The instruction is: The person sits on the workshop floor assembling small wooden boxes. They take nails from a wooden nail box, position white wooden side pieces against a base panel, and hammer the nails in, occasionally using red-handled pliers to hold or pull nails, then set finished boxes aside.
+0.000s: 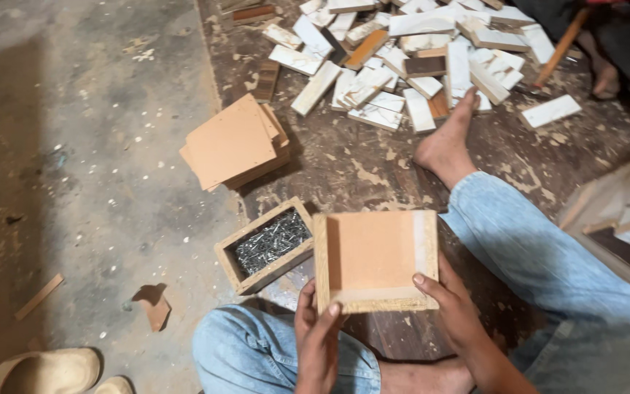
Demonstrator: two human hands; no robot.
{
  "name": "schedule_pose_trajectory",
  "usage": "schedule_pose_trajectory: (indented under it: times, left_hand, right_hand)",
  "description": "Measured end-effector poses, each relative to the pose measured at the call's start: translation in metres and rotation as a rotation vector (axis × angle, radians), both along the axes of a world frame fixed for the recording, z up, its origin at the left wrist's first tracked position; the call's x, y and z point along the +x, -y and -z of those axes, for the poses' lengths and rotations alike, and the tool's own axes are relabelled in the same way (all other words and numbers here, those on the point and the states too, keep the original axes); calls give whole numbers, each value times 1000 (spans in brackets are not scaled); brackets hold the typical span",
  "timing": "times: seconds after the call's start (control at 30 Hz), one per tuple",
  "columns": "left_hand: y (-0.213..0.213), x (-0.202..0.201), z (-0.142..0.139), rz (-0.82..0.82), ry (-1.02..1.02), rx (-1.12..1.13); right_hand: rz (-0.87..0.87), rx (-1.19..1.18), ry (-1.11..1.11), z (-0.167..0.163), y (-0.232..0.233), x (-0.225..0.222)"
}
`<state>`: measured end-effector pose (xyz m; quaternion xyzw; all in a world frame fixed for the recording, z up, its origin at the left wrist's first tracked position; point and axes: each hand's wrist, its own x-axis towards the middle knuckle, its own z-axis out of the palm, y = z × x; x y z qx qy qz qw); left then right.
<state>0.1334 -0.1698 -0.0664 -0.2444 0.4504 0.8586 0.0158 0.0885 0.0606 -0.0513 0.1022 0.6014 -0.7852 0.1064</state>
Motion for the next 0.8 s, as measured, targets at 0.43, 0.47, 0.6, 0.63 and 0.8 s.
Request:
schedule_pose_trajectory:
  times: [0.43,0.47,0.6,0.63,0.8]
  left_hand:
    - [35,18,-23,372,-367,-180]
    - [35,18,-23,323,-390,-110]
    - [37,9,-11,194,-547,120]
    - [38,7,-7,181,-604,171]
    - [55,0,-7,120,-690,157]
  right_hand:
    - [-118,288,-158,21,-41,55]
    - [-125,320,-187,-1,-31,58]
    - [-149,262,-363,-108,40,7]
    - [-97,175,-396,-124,55,-22]
    - [206,-373,-280,-151,83,-227]
